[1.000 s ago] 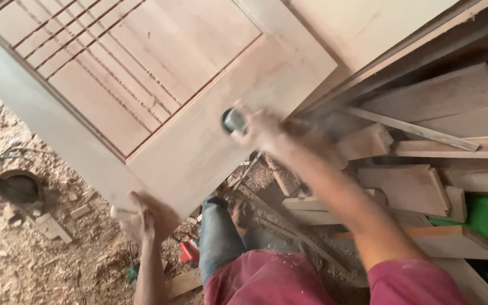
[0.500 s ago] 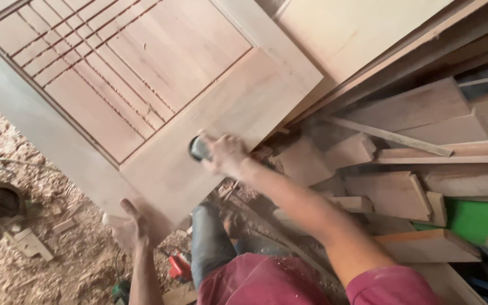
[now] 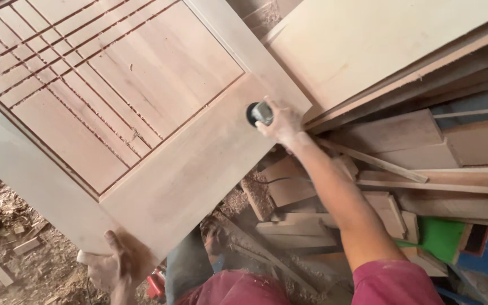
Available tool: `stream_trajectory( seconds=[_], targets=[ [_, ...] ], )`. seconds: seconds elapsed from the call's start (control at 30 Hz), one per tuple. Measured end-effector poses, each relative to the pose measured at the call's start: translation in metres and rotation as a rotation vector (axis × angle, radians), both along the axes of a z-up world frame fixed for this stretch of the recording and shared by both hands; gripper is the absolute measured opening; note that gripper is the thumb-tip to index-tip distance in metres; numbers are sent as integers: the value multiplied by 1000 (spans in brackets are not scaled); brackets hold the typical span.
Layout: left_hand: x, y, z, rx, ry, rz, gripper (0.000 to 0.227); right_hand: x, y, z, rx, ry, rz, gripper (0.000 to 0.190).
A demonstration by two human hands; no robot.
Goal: The person uses an orbital sander to smooth the surface of a large wooden door panel. They move the sander across the flat areas and along the edges, then flip the door to sand the other side.
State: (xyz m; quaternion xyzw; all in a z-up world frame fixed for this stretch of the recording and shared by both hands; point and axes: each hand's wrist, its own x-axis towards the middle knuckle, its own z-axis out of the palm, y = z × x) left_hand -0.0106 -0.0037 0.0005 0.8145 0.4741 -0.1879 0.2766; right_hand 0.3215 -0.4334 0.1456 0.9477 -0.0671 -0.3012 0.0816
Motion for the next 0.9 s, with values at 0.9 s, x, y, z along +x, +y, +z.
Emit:
stream_trajectory(
  seconds=[0.9],
  targets=[
    [17, -6, 14, 25, 39, 64, 95, -60, 158, 10, 294, 224, 62, 73]
  ],
)
